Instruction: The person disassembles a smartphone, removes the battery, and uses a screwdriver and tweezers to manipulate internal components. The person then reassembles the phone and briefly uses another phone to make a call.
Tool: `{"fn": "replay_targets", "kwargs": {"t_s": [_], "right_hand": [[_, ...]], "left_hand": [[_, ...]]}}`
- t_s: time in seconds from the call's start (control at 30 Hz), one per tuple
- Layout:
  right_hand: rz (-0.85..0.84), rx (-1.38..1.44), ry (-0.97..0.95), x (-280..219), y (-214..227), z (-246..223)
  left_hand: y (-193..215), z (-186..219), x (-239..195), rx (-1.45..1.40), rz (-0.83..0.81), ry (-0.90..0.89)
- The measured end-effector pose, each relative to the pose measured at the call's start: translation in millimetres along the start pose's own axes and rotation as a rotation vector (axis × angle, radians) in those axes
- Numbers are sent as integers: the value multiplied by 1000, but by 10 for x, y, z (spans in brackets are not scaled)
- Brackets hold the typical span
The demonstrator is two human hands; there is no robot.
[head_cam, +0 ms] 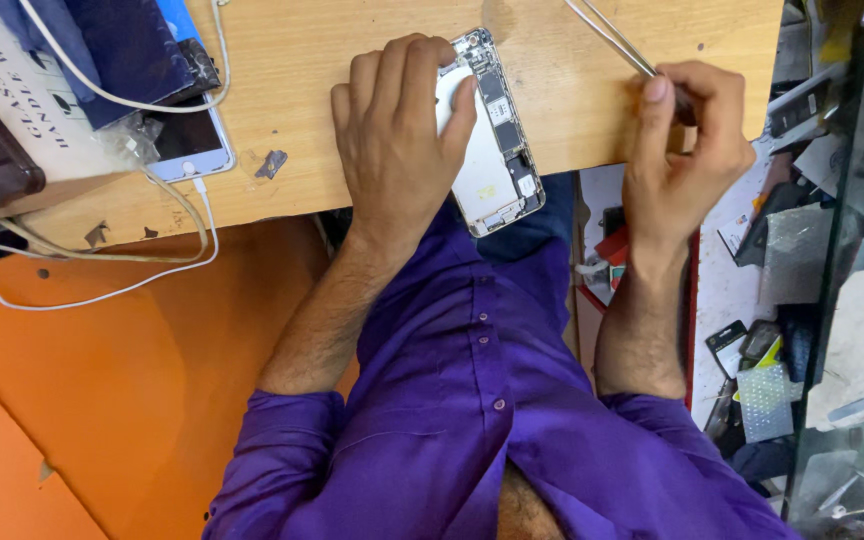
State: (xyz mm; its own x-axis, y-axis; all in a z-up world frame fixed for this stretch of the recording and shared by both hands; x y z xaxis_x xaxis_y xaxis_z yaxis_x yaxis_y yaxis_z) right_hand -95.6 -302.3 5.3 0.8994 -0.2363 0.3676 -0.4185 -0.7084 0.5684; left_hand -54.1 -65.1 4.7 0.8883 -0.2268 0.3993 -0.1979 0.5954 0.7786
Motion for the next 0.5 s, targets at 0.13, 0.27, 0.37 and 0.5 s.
{"fn": "replay_targets", "kwargs": {"t_s": [0.13, 0.27, 0.37, 0.5], "right_hand": [[-12, 462, -304, -352, 47, 271], [27, 797, -391, -587, 97, 492], [40, 1022, -404, -549, 206, 646], [-240, 1121, -438, -611, 289, 482]], "left_hand": [[-56, -23, -38, -53, 29, -22], [-18, -107, -73, -97, 15, -86], [47, -191, -100, -137, -35, -90], [85, -235, -106, -152, -67, -73]]}}
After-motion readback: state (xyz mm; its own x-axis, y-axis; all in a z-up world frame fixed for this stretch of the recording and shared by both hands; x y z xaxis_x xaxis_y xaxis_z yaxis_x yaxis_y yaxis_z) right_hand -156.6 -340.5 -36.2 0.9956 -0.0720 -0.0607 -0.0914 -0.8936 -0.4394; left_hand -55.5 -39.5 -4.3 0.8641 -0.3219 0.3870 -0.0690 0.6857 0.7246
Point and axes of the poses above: each hand's wrist, its own x-axis towards the middle knuckle, its own y-axis out of the back of the hand, z = x × y, the point moved 6 cm from there along x, towards the middle knuckle, and after that the axes turned 7 degrees about -y, right-handed, at the moved point
